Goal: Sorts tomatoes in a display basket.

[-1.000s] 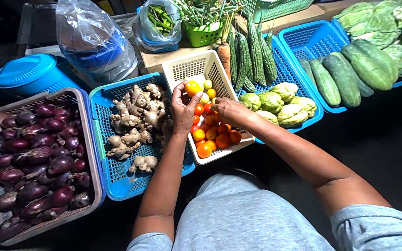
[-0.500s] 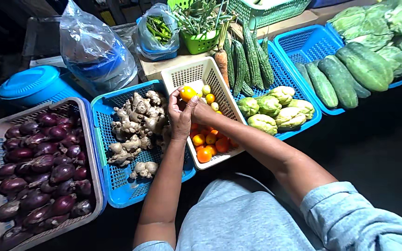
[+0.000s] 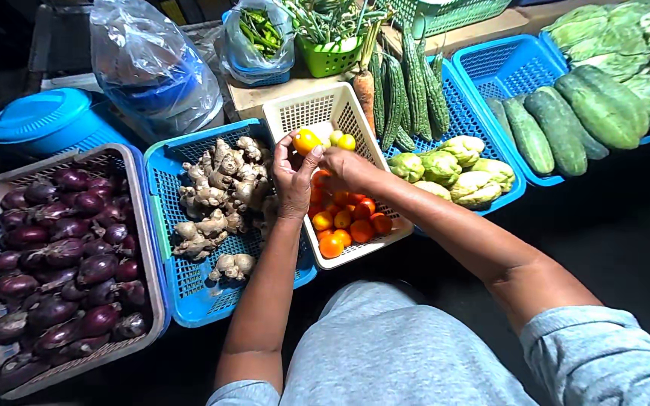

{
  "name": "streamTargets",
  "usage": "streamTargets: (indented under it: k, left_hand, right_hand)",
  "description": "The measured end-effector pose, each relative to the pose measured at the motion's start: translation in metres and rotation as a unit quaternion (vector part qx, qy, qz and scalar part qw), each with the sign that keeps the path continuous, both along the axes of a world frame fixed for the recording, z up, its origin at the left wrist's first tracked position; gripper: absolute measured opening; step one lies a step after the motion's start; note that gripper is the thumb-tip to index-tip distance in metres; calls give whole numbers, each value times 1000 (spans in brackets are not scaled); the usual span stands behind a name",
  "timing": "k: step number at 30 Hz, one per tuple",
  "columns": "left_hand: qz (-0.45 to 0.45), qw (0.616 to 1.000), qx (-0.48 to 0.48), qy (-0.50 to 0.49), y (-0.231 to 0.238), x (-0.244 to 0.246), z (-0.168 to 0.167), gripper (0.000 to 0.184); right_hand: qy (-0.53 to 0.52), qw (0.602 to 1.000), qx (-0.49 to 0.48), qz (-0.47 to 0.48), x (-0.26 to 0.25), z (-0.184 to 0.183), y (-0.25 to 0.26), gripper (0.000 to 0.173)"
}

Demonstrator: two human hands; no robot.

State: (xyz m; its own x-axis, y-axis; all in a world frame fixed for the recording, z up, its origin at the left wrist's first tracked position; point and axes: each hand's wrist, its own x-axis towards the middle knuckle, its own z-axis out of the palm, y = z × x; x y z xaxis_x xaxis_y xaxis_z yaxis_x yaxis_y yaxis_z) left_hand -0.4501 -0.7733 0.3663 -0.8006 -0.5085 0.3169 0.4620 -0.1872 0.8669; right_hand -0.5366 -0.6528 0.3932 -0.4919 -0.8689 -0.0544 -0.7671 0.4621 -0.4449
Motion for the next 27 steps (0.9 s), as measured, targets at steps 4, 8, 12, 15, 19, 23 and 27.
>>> streamTargets:
  k: [4, 8, 12, 15, 19, 23, 27]
  left_hand:
    - [-2, 1000, -3, -9, 1, 1, 3, 51]
    - [-5, 1000, -17, -16, 0, 1, 3, 52]
    - [-8, 1000, -25, -15, 1, 0, 3, 52]
    - [-10, 1000, -23, -15, 0, -1, 3, 51]
    - [-10, 1000, -24, -18, 0, -2, 2, 52]
    - [-11, 1000, -20, -9, 0, 0, 2, 51]
    - [-12, 1000, -20, -8, 0, 0, 2, 51]
  right_hand:
    - [15, 974, 71, 213, 12, -27, -7, 28]
    - [98, 951, 142, 258, 18, -31, -12, 31]
    - [97, 941, 209, 248, 8, -38, -19, 34]
    - [95, 940, 222, 239, 9, -37, -23, 41]
    - [84, 952, 178, 235, 7, -46, -22, 26]
    - [58, 950, 210, 221, 1, -29, -20, 25]
    - [-50, 981, 93, 160, -2, -19, -16, 29]
